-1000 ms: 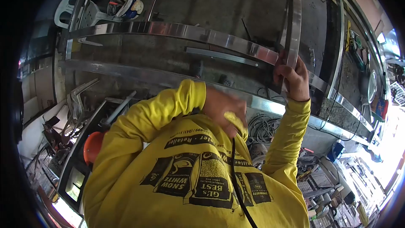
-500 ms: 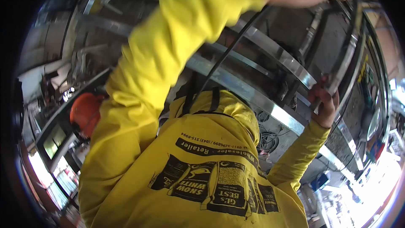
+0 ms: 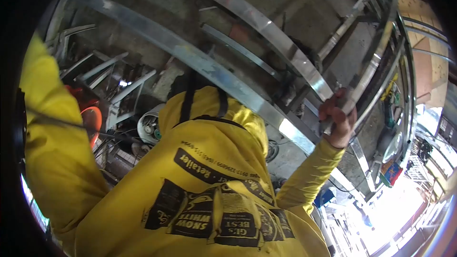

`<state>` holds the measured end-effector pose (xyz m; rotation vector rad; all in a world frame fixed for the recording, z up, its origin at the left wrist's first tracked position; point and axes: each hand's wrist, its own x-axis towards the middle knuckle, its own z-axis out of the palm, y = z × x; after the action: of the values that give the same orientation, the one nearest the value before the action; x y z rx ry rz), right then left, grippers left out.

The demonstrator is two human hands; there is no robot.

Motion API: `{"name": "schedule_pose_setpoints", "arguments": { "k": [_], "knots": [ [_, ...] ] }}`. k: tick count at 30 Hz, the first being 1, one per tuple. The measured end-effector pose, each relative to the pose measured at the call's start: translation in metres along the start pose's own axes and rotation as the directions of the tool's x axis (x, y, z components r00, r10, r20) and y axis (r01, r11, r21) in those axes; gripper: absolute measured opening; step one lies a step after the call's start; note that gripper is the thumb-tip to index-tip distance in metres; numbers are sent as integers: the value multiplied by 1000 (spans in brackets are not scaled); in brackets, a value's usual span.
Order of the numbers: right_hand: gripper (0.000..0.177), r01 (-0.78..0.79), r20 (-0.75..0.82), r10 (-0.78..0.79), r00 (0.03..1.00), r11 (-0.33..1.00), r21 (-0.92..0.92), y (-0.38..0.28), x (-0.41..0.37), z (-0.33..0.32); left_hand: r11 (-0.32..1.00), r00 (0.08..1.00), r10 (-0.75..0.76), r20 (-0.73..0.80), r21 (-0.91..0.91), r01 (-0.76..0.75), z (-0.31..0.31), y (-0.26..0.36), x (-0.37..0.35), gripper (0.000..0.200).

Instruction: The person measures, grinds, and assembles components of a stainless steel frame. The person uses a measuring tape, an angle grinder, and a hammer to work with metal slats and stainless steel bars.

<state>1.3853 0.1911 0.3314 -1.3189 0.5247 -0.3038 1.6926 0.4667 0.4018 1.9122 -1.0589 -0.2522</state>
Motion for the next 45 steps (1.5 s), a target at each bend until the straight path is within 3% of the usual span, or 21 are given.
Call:
{"name": "schedule_pose_setpoints", "arguments": {
  "k": [2, 4, 7, 11, 19, 27, 35, 39, 42, 45],
  "knots": [
    [47, -15, -28, 12, 1000, 995, -100, 8, 1, -10, 996, 996, -89, -17, 10, 89, 1, -18, -30, 27],
    [44, 33, 81, -32, 996, 999, -8, 16, 2, -11, 981, 981, -191, -44, -2, 192, 9, -32, -69, 27],
    [47, -48, 60, 55, 997, 993, -112, 9, 4, 6, 926, 925, -376, -59, 6, 377, 33, -51, -137, 26],
    [52, -136, 84, 135, 987, 991, 3, 15, 3, 20, 812, 810, -583, -60, -17, 583, 74, -59, -221, 25],
    [37, -157, 266, 124, 956, 982, 104, 24, 33, 55, 622, 623, -781, -53, -168, 765, 126, -68, -289, 24],
    [37, -40, 435, -71, 897, 969, 242, 20, 103, 109, 506, 504, -860, -78, -250, 825, 115, -87, -274, 24],
    [33, 32, 414, -75, 907, 994, 109, 14, 110, 131, 383, 338, -924, -181, -407, 829, 114, -88, -320, 24],
    [33, 12, 378, -43, 925, 996, 85, 17, 106, 136, 282, 137, -946, -295, -536, 795, 103, -80, -371, 24],
    [33, -8, 372, -7, 928, 999, 40, 17, 95, 133, 240, -77, -901, -427, -638, 732, 72, -78, -400, 24],
    [32, -52, 311, 29, 950, 996, 67, 39, 87, 131, 436, -194, -690, -698, -614, 658, 9, -81, -397, 25]
  ]
}}
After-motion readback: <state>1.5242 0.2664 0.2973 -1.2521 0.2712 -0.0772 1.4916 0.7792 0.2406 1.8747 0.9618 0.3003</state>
